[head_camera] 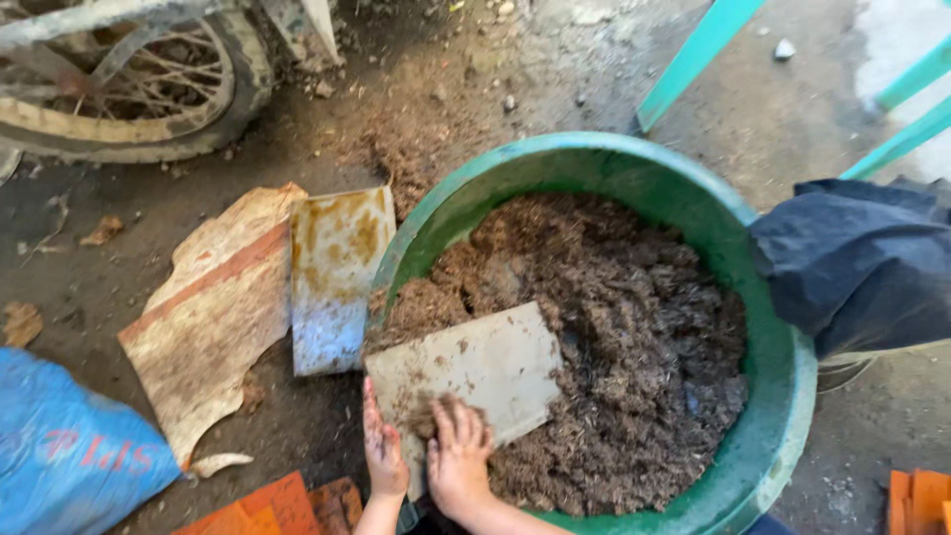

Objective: The person sits on a low stool and repeatedly scrapes a dark fibrous material off rectangular plates using their hands. They place the cleaned plates aside and continue the process with additional plates from a nearby stack.

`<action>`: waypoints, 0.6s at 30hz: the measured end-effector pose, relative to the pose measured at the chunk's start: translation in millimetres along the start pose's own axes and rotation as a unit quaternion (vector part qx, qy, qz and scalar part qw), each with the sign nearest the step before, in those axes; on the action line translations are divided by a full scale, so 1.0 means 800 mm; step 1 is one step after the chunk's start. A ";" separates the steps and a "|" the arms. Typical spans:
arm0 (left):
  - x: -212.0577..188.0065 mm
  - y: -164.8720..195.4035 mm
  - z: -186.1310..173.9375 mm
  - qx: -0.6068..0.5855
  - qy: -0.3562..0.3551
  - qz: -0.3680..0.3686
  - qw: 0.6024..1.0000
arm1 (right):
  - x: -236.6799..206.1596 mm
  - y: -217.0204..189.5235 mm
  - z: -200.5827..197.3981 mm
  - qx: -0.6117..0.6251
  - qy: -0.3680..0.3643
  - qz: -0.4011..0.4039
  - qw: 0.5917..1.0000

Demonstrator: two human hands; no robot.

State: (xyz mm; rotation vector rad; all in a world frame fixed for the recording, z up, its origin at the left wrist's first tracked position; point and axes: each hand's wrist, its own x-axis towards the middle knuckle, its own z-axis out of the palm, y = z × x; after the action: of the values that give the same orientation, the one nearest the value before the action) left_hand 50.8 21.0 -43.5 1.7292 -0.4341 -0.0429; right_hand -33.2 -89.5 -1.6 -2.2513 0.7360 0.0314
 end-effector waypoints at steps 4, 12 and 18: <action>-0.002 0.001 0.001 -0.035 0.010 -0.007 0.999 | 0.063 0.038 -0.031 0.105 -0.036 0.079 0.991; -0.009 -0.021 0.000 -0.083 0.018 0.003 0.996 | 0.105 0.171 -0.050 -0.069 0.007 0.114 0.991; -0.016 -0.016 0.006 -0.117 0.022 -0.029 0.992 | -0.002 0.104 0.003 -0.046 -0.056 -0.338 0.938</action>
State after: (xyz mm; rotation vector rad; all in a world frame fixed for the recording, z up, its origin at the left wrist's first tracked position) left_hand 40.9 22.5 -59.7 1.5088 -0.3327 -0.0945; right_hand -76.5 -132.9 -57.4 -2.4539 -0.1276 -0.1387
